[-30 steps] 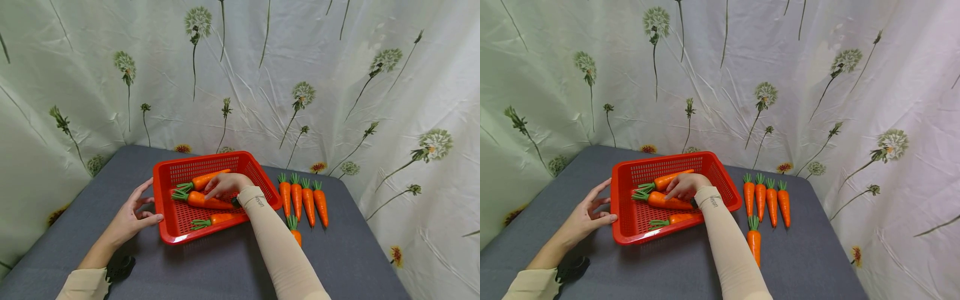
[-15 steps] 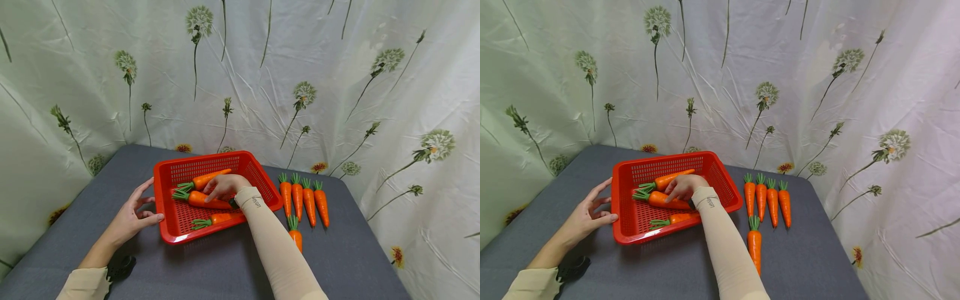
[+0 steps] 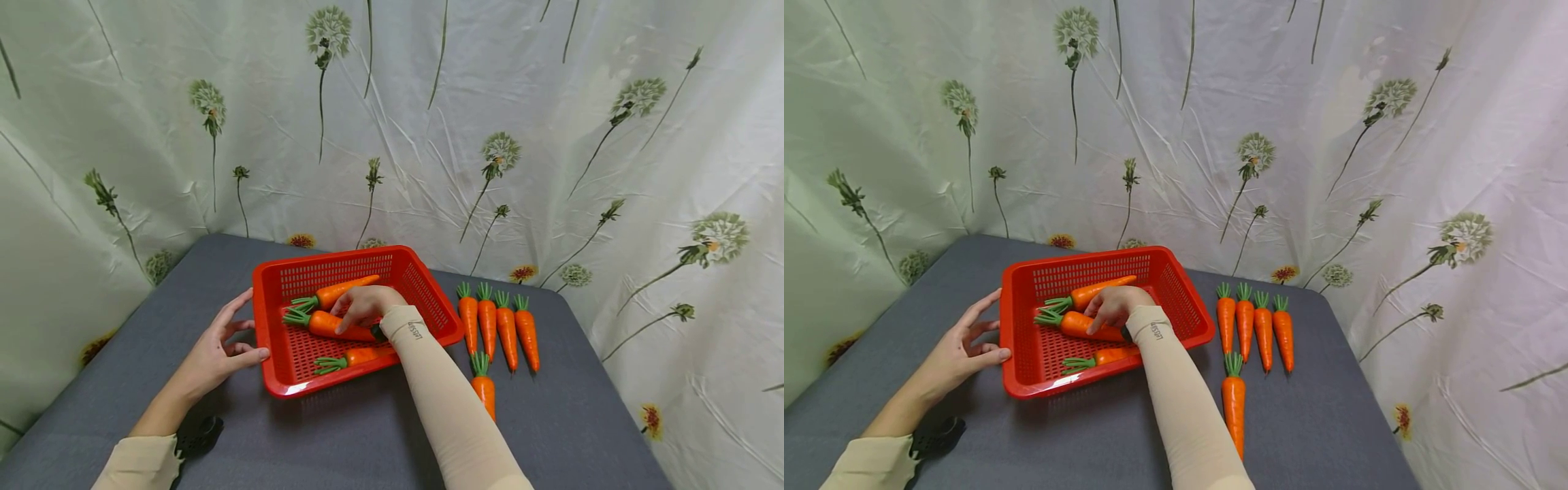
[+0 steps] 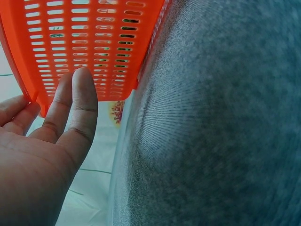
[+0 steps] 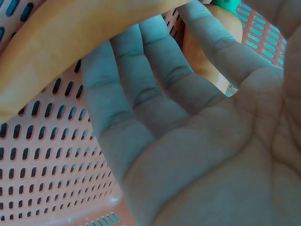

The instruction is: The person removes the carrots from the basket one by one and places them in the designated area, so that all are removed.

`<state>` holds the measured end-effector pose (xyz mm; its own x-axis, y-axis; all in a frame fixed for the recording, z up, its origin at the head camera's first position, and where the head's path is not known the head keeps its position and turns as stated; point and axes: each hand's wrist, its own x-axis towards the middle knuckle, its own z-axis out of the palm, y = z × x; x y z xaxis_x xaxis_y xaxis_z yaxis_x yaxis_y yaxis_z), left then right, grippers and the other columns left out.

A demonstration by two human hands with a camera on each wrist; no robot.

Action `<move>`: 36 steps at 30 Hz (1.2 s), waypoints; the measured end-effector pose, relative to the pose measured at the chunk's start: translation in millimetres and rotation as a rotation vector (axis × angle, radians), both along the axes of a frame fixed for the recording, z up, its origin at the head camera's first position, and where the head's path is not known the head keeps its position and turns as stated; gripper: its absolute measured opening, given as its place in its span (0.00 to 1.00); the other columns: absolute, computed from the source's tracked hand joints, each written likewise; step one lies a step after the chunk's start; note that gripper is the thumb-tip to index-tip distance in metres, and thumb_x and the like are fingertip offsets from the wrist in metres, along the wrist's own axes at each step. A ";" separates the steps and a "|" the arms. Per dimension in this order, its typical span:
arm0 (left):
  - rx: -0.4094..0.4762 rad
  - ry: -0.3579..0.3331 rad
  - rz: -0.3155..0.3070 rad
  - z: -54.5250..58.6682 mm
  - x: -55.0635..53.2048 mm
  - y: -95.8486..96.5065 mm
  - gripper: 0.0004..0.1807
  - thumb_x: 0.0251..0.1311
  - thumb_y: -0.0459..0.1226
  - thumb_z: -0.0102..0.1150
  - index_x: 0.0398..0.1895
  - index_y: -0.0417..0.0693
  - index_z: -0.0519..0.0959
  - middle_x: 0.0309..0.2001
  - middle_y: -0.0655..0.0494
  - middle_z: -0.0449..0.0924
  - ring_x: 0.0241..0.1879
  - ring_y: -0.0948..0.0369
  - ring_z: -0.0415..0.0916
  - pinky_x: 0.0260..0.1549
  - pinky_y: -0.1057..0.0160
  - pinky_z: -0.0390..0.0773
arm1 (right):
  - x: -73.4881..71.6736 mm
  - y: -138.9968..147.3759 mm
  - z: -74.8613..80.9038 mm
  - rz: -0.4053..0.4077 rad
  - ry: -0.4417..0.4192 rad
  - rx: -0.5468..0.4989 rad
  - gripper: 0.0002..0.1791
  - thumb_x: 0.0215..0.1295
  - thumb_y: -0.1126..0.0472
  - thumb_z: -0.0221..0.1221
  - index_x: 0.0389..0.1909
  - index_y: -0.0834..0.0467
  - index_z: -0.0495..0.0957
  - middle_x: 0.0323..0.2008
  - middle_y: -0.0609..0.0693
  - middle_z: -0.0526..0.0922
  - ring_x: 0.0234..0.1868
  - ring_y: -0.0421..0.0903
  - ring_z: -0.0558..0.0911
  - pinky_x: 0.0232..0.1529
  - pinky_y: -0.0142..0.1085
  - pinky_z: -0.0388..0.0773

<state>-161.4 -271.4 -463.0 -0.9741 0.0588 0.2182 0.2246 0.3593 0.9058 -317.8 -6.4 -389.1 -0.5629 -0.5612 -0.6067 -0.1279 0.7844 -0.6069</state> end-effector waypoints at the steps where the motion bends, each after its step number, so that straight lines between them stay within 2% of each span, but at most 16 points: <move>1: 0.000 -0.001 -0.001 0.2 0.1 0.2 0.54 0.58 0.39 0.71 0.81 0.68 0.46 0.75 0.50 0.51 0.53 0.73 0.69 0.36 0.64 0.83 | 0.2 0.0 0.1 0.001 0.002 0.002 0.21 0.62 0.59 0.68 0.57 0.53 0.80 0.50 0.45 0.79 0.48 0.42 0.74 0.63 0.45 0.74; 12: 0.001 -0.013 -0.001 -1.1 -0.5 -0.4 0.54 0.59 0.39 0.71 0.81 0.68 0.46 0.75 0.52 0.52 0.53 0.72 0.69 0.36 0.63 0.83 | -0.7 -2.1 -2.1 0.031 0.034 -0.002 0.18 0.61 0.59 0.70 0.52 0.52 0.81 0.46 0.45 0.79 0.44 0.42 0.73 0.62 0.46 0.75; 17: 0.018 -0.013 -0.013 -1.5 -0.4 -0.9 0.54 0.59 0.38 0.71 0.81 0.68 0.46 0.75 0.52 0.51 0.53 0.72 0.70 0.36 0.63 0.84 | -1.3 -4.5 -3.3 0.078 0.081 0.000 0.18 0.61 0.61 0.70 0.52 0.53 0.80 0.42 0.44 0.78 0.38 0.41 0.71 0.47 0.39 0.75; 20: 0.031 -0.011 -0.024 -1.4 0.0 -1.3 0.54 0.59 0.37 0.70 0.81 0.67 0.46 0.75 0.53 0.51 0.53 0.72 0.70 0.36 0.63 0.84 | -0.8 -6.2 -3.5 0.100 0.099 0.005 0.19 0.61 0.61 0.70 0.53 0.54 0.80 0.42 0.44 0.78 0.38 0.41 0.71 0.43 0.35 0.72; 26: 0.024 -0.006 -0.018 0.1 1.4 -0.2 0.54 0.59 0.38 0.70 0.81 0.67 0.46 0.75 0.52 0.50 0.53 0.73 0.70 0.36 0.63 0.83 | 2.4 -8.2 -2.3 0.105 0.155 0.048 0.26 0.61 0.59 0.69 0.61 0.52 0.79 0.56 0.46 0.80 0.47 0.40 0.75 0.54 0.38 0.78; 32: 0.033 -0.008 -0.023 2.5 3.3 0.7 0.54 0.59 0.37 0.70 0.81 0.67 0.46 0.76 0.51 0.50 0.53 0.73 0.70 0.36 0.64 0.83 | 4.4 -8.0 -1.7 0.097 0.189 0.063 0.26 0.61 0.58 0.70 0.61 0.51 0.78 0.58 0.47 0.79 0.48 0.41 0.75 0.50 0.35 0.76; 36: 0.034 -0.012 -0.018 3.6 3.9 1.2 0.54 0.59 0.37 0.71 0.81 0.67 0.46 0.76 0.51 0.50 0.53 0.73 0.69 0.36 0.64 0.83 | 5.6 -7.2 0.1 0.098 0.233 0.068 0.27 0.60 0.57 0.70 0.61 0.50 0.78 0.57 0.45 0.80 0.53 0.43 0.74 0.56 0.36 0.74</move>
